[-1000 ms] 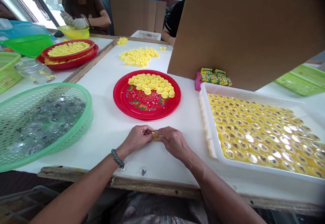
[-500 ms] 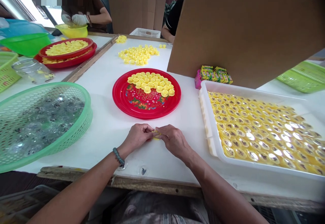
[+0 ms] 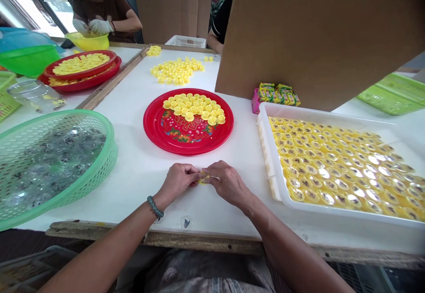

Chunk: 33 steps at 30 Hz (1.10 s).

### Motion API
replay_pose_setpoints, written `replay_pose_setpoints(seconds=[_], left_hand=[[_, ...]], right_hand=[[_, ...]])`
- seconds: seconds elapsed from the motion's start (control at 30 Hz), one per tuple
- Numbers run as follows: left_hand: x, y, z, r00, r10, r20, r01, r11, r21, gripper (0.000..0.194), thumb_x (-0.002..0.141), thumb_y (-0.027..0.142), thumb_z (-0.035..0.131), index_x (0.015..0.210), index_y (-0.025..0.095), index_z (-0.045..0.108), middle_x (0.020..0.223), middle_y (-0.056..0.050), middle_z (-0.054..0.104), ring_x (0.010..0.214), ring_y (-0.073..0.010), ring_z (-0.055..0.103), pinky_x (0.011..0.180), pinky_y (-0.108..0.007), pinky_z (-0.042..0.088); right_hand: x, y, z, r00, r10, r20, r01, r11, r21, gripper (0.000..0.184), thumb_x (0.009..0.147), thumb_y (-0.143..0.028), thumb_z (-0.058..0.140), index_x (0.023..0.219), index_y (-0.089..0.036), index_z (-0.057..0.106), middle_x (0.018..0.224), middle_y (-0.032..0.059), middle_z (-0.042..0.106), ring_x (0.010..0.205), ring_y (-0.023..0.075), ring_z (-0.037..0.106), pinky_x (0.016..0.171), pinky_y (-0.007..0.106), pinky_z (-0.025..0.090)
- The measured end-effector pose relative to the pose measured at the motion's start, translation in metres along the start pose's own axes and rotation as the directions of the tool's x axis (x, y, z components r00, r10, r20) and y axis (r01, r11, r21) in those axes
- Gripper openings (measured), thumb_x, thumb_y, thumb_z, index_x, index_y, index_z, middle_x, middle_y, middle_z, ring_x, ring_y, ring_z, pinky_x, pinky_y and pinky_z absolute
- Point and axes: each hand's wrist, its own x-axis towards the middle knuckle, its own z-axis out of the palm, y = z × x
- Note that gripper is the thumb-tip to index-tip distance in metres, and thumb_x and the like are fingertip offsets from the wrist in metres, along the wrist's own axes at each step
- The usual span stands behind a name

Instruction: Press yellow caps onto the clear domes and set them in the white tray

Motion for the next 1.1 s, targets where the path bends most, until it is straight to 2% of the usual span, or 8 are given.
replay_pose_setpoints(seconds=[0.13,0.43,0.73,0.93,1.1], left_hand=[[-0.0027,-0.0012,0.0013,1.000,0.005,0.012,-0.005,1.000,-0.030,0.026,0.070,0.042,0.068,0.072,0.015,0.069,0.063,-0.003,0.066,0.056,-0.0150,0.058,0.056,-0.025,0.048],[-0.0035,0.0015,0.0002,0.997,-0.019,0.071,0.033,0.978,-0.205,0.026,0.071,0.040,0.069,0.081,0.015,0.070,0.074,-0.004,0.068,0.068,-0.0159,0.061,0.066,-0.027,0.052],[-0.0056,0.0043,-0.0014,0.996,-0.018,0.086,0.035,0.980,-0.195,0.027,0.072,0.040,0.066,0.079,0.014,0.069,0.074,-0.005,0.067,0.070,-0.0166,0.061,0.068,-0.029,0.052],[-0.0057,0.0030,-0.0002,0.996,-0.034,0.081,0.048,0.981,-0.187,0.028,0.072,0.040,0.066,0.081,0.014,0.069,0.075,-0.004,0.067,0.070,-0.0162,0.061,0.069,-0.028,0.052],[-0.0054,-0.0002,-0.0015,0.996,-0.009,0.084,0.024,0.983,-0.180,0.026,0.074,0.040,0.065,0.081,0.015,0.068,0.075,-0.004,0.067,0.071,-0.0160,0.062,0.070,-0.029,0.053]], right_hand=[[-0.0045,-0.0016,0.0025,0.998,-0.055,0.011,0.055,0.998,-0.023,0.029,0.081,-0.017,0.062,0.110,-0.021,0.063,0.098,0.0077,0.065,0.088,0.0172,0.061,0.076,0.027,0.049],[-0.0044,-0.0033,0.0076,0.995,0.079,-0.053,-0.080,0.997,-0.019,0.029,0.078,-0.012,0.062,0.106,-0.019,0.065,0.095,0.0065,0.066,0.073,0.0141,0.063,0.065,0.023,0.049],[-0.0005,-0.0053,0.0076,0.993,0.117,-0.020,-0.117,0.993,-0.024,0.023,0.078,-0.011,0.061,0.097,-0.021,0.069,0.085,0.0043,0.066,0.071,0.0139,0.062,0.063,0.022,0.047],[-0.0059,-0.0028,0.0076,0.990,0.119,-0.074,-0.120,0.993,-0.006,0.033,0.077,-0.016,0.064,0.109,-0.019,0.063,0.092,0.0055,0.066,0.068,0.0127,0.062,0.061,0.022,0.047],[-0.0066,-0.0079,0.0068,0.995,0.083,-0.062,-0.088,0.991,-0.099,0.025,0.081,-0.018,0.061,0.106,-0.019,0.063,0.092,0.0065,0.066,0.073,0.0153,0.063,0.065,0.023,0.048]])
